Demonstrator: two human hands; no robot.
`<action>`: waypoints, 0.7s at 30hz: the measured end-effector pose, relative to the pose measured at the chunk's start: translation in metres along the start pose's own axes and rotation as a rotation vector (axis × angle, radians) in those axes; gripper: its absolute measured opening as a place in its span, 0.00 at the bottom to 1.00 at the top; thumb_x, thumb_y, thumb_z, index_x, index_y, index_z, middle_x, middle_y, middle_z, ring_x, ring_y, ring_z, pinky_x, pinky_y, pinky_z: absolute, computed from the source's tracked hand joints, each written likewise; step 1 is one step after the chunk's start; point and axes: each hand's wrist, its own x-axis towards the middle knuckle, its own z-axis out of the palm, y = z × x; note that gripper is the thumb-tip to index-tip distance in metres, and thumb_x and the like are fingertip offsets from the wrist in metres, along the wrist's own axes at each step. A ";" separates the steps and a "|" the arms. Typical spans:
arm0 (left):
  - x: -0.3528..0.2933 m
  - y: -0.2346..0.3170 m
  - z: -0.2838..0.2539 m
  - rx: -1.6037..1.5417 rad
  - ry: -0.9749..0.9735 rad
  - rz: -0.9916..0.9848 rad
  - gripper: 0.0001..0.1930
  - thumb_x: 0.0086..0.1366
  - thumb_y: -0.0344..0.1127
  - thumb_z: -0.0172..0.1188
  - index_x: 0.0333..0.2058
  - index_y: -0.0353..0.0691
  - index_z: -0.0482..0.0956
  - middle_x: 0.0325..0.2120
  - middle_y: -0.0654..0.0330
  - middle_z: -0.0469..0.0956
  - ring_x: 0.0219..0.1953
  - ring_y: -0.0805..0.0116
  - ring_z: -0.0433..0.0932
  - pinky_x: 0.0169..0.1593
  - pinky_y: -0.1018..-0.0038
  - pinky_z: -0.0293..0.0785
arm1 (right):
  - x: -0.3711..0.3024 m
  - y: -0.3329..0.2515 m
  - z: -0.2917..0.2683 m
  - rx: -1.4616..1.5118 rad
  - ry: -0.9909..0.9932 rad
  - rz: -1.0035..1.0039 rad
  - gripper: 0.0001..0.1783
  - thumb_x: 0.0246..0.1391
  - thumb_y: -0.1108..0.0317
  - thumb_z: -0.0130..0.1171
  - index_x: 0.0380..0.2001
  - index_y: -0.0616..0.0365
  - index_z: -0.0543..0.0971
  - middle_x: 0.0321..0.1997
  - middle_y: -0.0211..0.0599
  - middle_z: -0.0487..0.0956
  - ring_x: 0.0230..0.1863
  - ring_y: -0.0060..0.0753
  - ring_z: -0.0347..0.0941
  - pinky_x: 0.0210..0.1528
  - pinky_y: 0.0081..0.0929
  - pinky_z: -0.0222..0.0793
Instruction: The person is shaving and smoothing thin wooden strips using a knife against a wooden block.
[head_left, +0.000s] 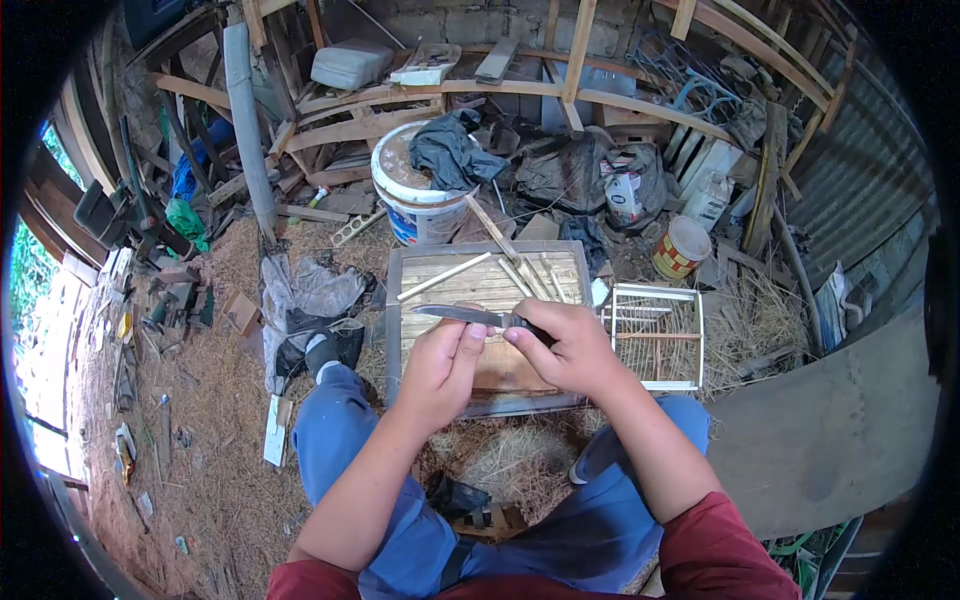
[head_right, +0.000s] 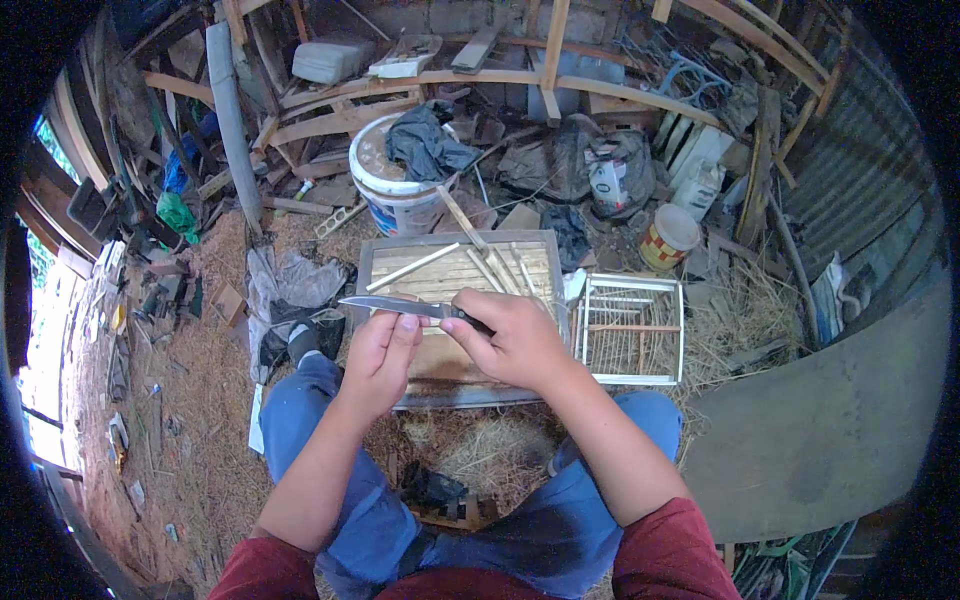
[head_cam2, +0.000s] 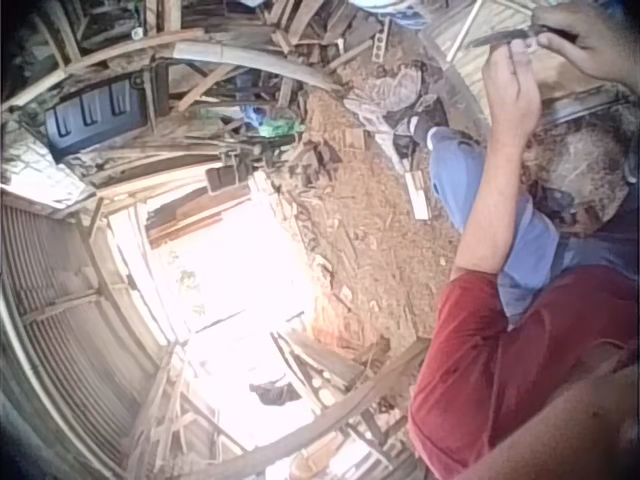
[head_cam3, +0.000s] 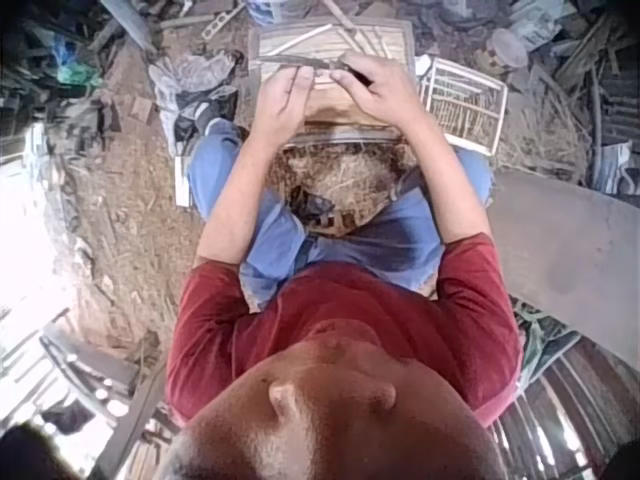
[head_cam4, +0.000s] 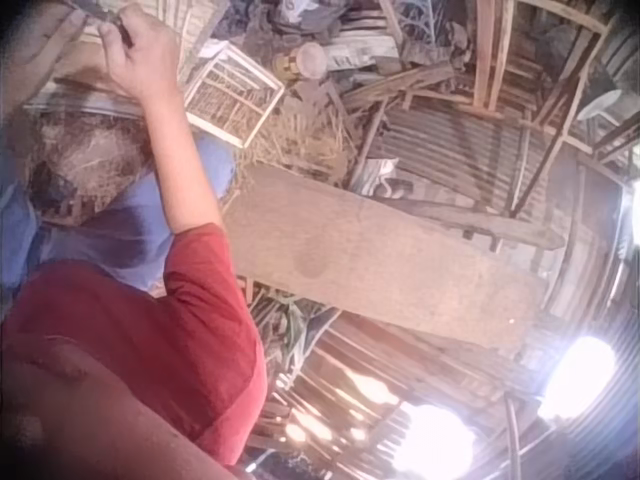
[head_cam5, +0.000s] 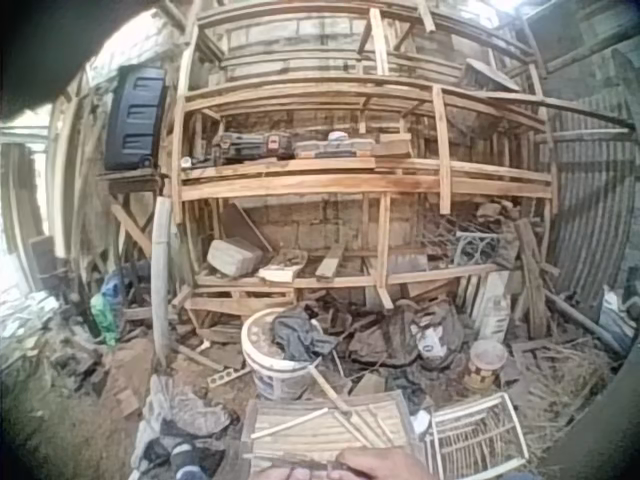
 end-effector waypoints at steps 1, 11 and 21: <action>0.000 0.003 0.001 0.037 0.026 0.011 0.14 0.81 0.38 0.52 0.48 0.32 0.79 0.29 0.53 0.76 0.31 0.64 0.74 0.40 0.69 0.72 | 0.000 0.000 0.000 -0.033 0.004 -0.007 0.12 0.64 0.62 0.65 0.33 0.60 0.78 0.24 0.47 0.74 0.26 0.54 0.74 0.30 0.41 0.68; -0.005 0.004 0.009 0.070 0.107 -0.023 0.13 0.79 0.37 0.54 0.41 0.32 0.80 0.22 0.55 0.74 0.24 0.67 0.71 0.33 0.68 0.69 | -0.001 -0.006 0.001 -0.050 0.086 -0.048 0.14 0.60 0.60 0.69 0.31 0.59 0.79 0.24 0.45 0.74 0.24 0.50 0.74 0.28 0.39 0.67; -0.008 0.003 0.016 -0.064 0.193 -0.027 0.14 0.79 0.36 0.55 0.35 0.32 0.77 0.22 0.59 0.74 0.26 0.77 0.67 0.31 0.72 0.65 | -0.003 -0.014 0.000 -0.154 0.175 -0.111 0.14 0.55 0.61 0.73 0.29 0.58 0.80 0.23 0.42 0.76 0.24 0.49 0.76 0.25 0.40 0.68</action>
